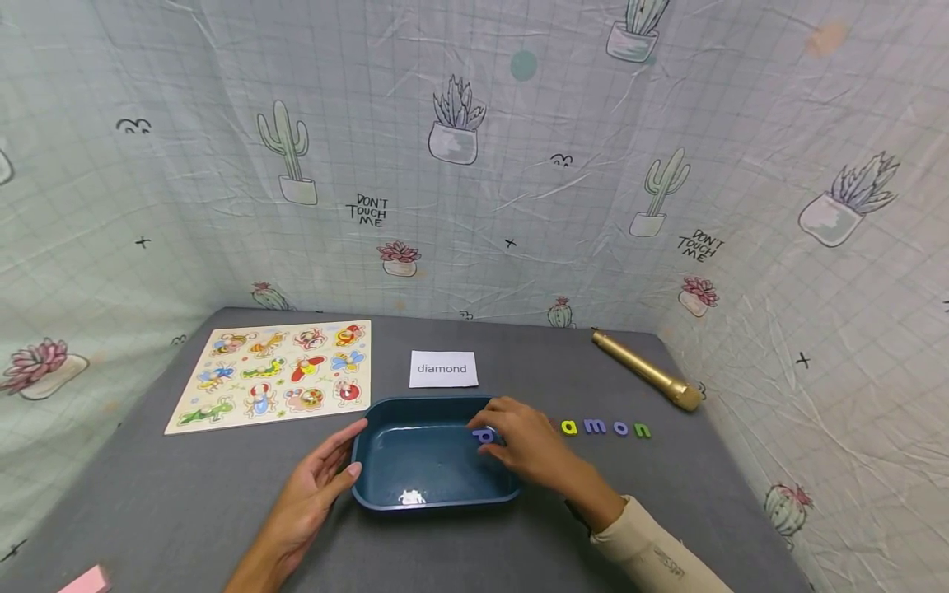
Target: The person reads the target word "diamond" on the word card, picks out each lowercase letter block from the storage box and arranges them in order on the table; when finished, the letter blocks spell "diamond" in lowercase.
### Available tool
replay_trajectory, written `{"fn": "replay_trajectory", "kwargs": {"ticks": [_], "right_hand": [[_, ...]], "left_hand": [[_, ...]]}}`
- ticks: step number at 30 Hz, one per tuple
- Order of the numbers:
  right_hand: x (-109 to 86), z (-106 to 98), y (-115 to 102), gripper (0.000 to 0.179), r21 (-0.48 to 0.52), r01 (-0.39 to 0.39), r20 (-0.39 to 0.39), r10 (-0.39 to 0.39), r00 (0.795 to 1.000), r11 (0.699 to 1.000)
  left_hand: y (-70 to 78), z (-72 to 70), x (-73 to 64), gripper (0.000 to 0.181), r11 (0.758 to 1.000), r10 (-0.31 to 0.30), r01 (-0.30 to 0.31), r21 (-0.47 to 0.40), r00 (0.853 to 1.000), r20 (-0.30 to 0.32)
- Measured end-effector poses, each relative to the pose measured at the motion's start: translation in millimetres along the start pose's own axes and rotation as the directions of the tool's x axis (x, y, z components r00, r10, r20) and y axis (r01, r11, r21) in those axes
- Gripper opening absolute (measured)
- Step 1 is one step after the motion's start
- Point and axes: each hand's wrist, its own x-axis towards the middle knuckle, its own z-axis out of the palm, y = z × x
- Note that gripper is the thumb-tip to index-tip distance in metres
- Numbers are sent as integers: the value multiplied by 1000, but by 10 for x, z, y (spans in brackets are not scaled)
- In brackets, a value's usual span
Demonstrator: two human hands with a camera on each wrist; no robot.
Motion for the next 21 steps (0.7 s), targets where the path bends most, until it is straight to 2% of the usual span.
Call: {"fn": "replay_trajectory", "kwargs": {"ticks": [5,11,18,21], "right_hand": [[62,102,10,28,-34,-48,65,50,997,998],[110,175,16,25,-78,-54,79,61,995,995],[182,251,-32,24,-228,-78,119,108,987,970],[188,306,-49,23,-286,-73,138,116,984,955]], "left_hand": [[-12,-4,5,61,1000,-9,9,1,1000,-2],[-14,-8,5,60,1000,8,-8,-5,1000,0],[-21,-5,-2,60,999,33,-33,-4,999,4],[-19,-1,-7,60,1000,21,-21,-2,1000,2]]}}
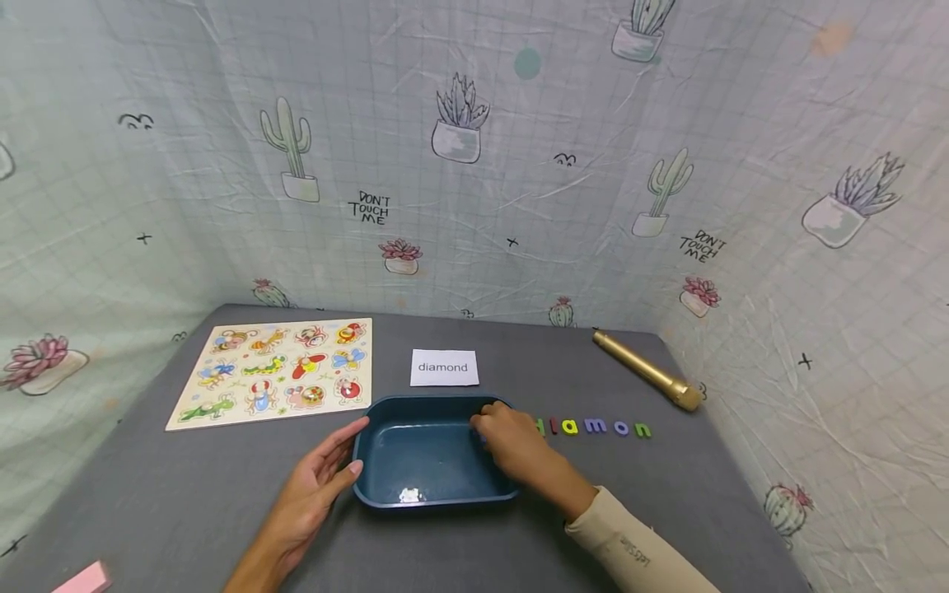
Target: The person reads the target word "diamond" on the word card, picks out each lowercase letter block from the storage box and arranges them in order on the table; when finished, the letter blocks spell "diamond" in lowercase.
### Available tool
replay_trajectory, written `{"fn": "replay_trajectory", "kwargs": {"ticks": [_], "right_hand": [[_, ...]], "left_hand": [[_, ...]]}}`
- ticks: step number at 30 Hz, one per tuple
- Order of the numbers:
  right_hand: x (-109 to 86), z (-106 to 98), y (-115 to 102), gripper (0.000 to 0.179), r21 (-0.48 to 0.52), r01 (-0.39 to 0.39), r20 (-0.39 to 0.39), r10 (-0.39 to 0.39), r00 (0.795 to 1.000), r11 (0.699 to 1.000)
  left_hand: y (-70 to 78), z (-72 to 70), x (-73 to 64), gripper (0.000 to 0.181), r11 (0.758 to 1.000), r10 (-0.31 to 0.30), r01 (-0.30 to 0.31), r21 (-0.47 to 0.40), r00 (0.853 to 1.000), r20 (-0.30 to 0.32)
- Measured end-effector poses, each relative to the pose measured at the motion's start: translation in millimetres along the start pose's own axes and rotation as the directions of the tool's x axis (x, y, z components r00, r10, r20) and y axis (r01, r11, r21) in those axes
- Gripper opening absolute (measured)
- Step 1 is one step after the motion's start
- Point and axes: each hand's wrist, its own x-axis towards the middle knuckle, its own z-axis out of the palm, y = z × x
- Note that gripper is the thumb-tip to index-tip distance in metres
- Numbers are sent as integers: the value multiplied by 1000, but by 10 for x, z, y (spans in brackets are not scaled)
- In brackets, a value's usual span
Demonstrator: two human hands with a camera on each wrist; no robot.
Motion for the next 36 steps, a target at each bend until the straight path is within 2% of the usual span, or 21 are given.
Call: {"fn": "replay_trajectory", "kwargs": {"ticks": [3,7,12,17,21,24,31,36], "right_hand": [[12,30,-20,20,-41,3,-9,-4,1000,999],[31,43,-33,17,-40,2,-31,-3,1000,999],[30,47,-21,26,31,3,-21,-2,1000,1000],[-3,45,44,30,130,42,-9,-41,999,991],[-27,12,87,27,181,72,23,-78,997,981],[-26,12,90,23,180,82,29,-88,996,980],[-50,38,66,21,155,62,-14,-61,998,986],[-68,26,61,23,184,38,-60,-27,998,982]], "left_hand": [[7,-1,-2,60,1000,-7,7,-2,1000,1],[6,-10,-5,60,1000,-11,11,-5,1000,-4],[-5,-21,-1,60,1000,-9,9,1,1000,-5],[-1,-17,5,60,1000,-12,12,5,1000,-2],[-3,-12,5,61,1000,-7,7,4,1000,-3],[5,-16,6,60,1000,-8,8,4,1000,-6],[16,-11,0,60,1000,-7,7,2,1000,1],[15,-4,5,60,1000,-17,17,1,1000,-4]]}}
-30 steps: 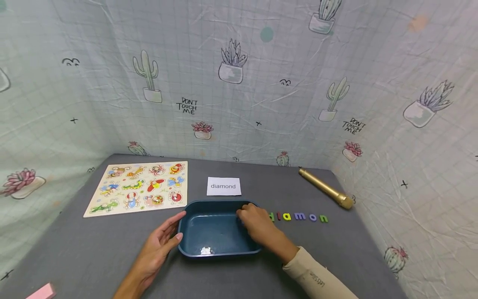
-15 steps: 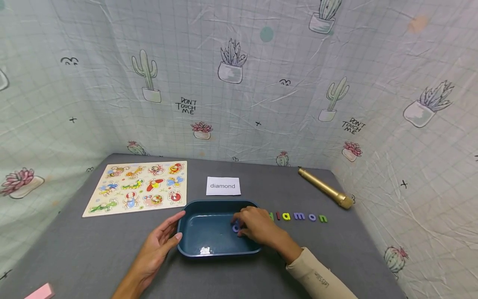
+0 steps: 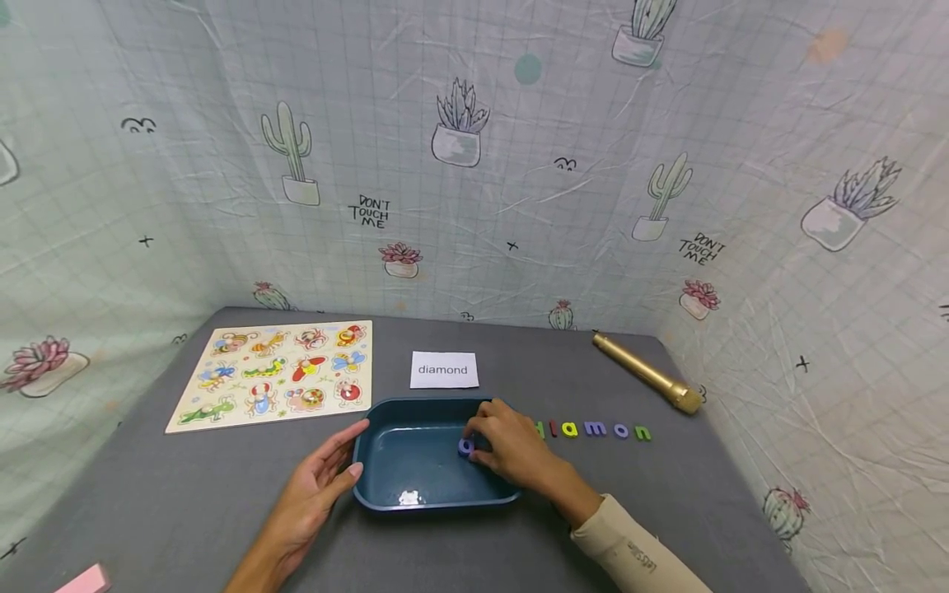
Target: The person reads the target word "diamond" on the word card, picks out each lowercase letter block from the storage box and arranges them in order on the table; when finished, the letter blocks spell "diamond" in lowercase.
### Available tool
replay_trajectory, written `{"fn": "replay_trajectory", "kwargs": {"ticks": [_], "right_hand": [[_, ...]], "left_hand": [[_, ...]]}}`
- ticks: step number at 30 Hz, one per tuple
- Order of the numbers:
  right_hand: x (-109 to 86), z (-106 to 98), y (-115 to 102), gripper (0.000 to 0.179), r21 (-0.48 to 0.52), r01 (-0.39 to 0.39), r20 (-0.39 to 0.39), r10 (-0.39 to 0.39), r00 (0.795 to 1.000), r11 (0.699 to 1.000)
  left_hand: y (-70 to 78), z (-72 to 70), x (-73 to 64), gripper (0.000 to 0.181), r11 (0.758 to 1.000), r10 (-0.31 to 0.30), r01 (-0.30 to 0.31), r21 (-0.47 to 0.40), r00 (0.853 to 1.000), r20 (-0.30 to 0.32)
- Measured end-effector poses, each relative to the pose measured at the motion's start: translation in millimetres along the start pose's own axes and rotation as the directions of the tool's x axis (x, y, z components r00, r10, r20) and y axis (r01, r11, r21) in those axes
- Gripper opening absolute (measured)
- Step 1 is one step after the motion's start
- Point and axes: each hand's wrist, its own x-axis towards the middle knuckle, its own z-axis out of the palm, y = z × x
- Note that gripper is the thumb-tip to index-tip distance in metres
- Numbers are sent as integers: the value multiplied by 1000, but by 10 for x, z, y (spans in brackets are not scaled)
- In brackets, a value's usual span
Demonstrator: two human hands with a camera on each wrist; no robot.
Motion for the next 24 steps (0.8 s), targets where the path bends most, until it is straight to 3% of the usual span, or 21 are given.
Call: {"fn": "replay_trajectory", "kwargs": {"ticks": [12,24], "right_hand": [[-83,-165,26,25,55,14,-100,-8,995,998],[-277,-343,225,30,82,20,-264,3,965,996]], "left_hand": [[-3,7,-7,60,1000,22,-22,-1,1000,12],[-11,5,-2,60,1000,15,-15,-4,1000,12]]}}
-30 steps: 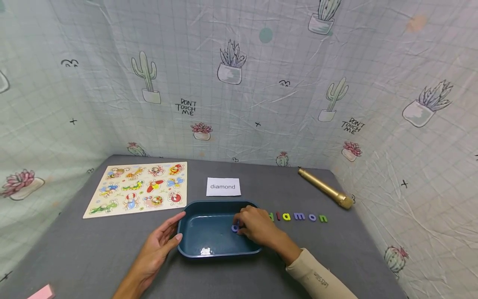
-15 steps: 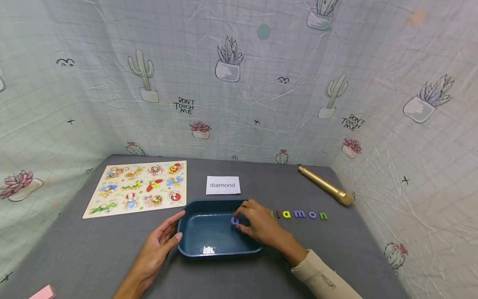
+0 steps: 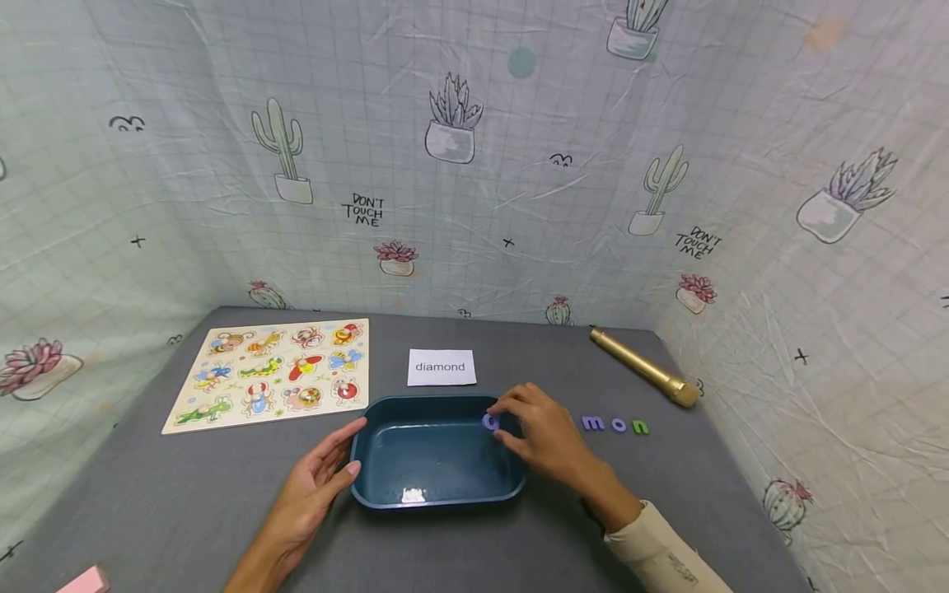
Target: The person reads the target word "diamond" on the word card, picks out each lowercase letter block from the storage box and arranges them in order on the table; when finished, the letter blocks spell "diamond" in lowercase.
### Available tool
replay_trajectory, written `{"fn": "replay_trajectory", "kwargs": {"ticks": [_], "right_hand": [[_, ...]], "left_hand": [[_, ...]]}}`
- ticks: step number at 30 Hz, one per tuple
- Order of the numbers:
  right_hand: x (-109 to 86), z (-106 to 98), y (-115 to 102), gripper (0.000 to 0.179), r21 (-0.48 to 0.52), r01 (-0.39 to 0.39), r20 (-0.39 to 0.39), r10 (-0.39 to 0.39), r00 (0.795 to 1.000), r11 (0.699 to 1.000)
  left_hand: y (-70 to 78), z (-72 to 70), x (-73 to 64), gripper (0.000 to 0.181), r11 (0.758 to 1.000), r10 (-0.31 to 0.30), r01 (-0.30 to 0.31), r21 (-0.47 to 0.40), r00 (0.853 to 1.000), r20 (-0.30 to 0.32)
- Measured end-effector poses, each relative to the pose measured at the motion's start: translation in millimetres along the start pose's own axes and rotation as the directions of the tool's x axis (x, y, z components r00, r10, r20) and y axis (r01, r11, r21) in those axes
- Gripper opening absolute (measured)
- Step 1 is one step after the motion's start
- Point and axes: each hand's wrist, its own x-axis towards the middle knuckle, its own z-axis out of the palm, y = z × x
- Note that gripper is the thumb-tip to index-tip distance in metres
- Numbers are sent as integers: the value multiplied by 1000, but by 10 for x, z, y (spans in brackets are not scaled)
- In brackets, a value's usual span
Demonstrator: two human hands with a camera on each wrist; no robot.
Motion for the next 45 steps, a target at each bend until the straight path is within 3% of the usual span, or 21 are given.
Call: {"fn": "replay_trajectory", "kwargs": {"ticks": [17,25,45], "right_hand": [[-320,-230,464,34,-9,-42,-144,40,989,999],[-497,-347,697,36,-43,-89,-175,80,981,995],[-911,-587,1282,38,-122,-234,-239,200,950,965]], "left_hand": [[5,-3,1,62,1000,-14,14,-1,1000,3],[-7,-15,-3,61,1000,7,-7,2,1000,13],[21,-9,12,62,999,-48,48,6,999,-5]]}}
